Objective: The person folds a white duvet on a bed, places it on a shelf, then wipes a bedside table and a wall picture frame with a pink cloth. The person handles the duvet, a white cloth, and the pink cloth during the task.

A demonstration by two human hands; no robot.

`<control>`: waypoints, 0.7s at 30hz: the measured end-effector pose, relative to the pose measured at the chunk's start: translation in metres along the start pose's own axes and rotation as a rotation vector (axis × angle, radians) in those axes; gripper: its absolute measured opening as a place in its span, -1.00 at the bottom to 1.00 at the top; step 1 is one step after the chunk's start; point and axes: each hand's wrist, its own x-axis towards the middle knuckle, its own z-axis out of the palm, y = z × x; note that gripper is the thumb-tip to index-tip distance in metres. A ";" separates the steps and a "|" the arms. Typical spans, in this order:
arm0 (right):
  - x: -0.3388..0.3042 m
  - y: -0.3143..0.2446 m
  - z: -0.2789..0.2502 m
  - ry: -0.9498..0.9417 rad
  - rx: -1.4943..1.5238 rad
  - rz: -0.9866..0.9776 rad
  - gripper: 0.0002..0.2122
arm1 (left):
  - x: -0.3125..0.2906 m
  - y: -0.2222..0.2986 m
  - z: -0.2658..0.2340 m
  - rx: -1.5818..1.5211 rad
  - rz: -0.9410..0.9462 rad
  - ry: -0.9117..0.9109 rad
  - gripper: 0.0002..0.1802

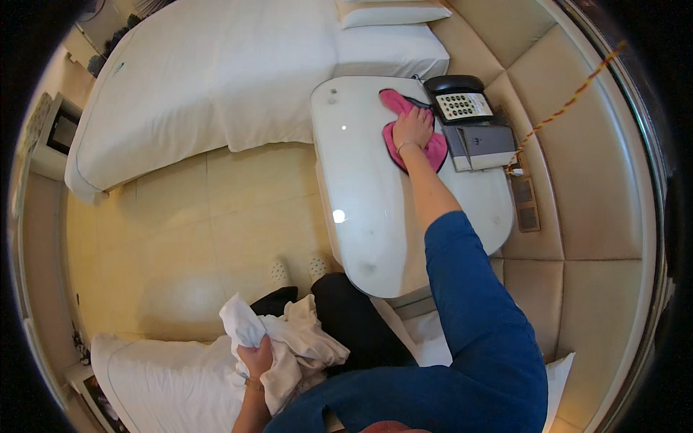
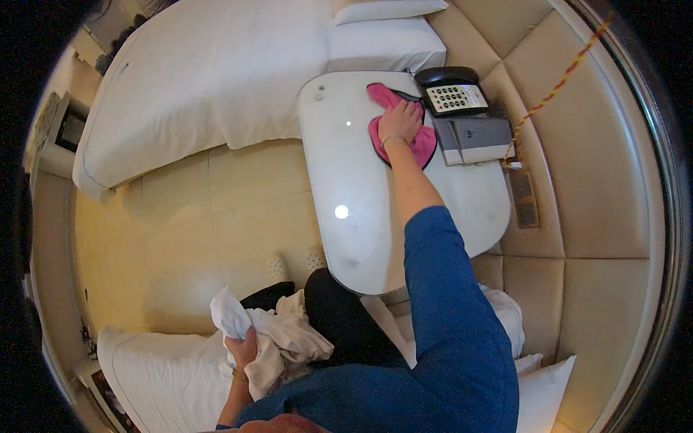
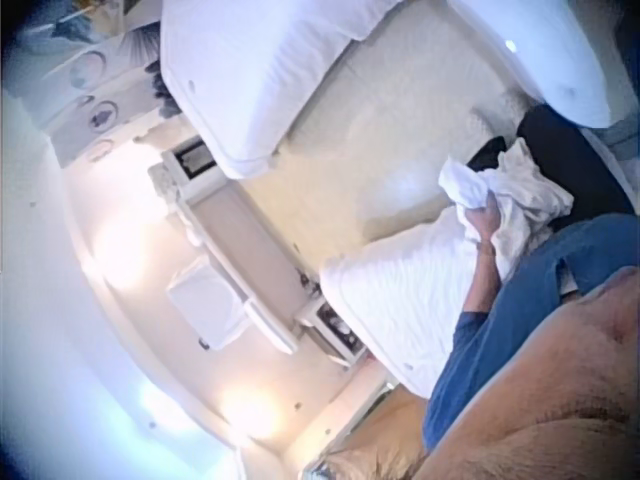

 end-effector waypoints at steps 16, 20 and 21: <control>-0.076 -0.195 0.017 -0.147 0.783 -0.594 -0.76 | 0.005 -0.006 -0.003 0.013 -0.067 -0.061 -0.81; -0.141 -0.171 -0.040 -0.262 1.124 -0.460 -0.73 | 0.004 0.000 0.001 -0.008 -0.009 -0.023 -0.77; -0.142 -0.154 -0.056 -0.179 1.015 -0.522 -0.75 | 0.003 -0.004 0.002 -0.012 0.002 0.003 -0.76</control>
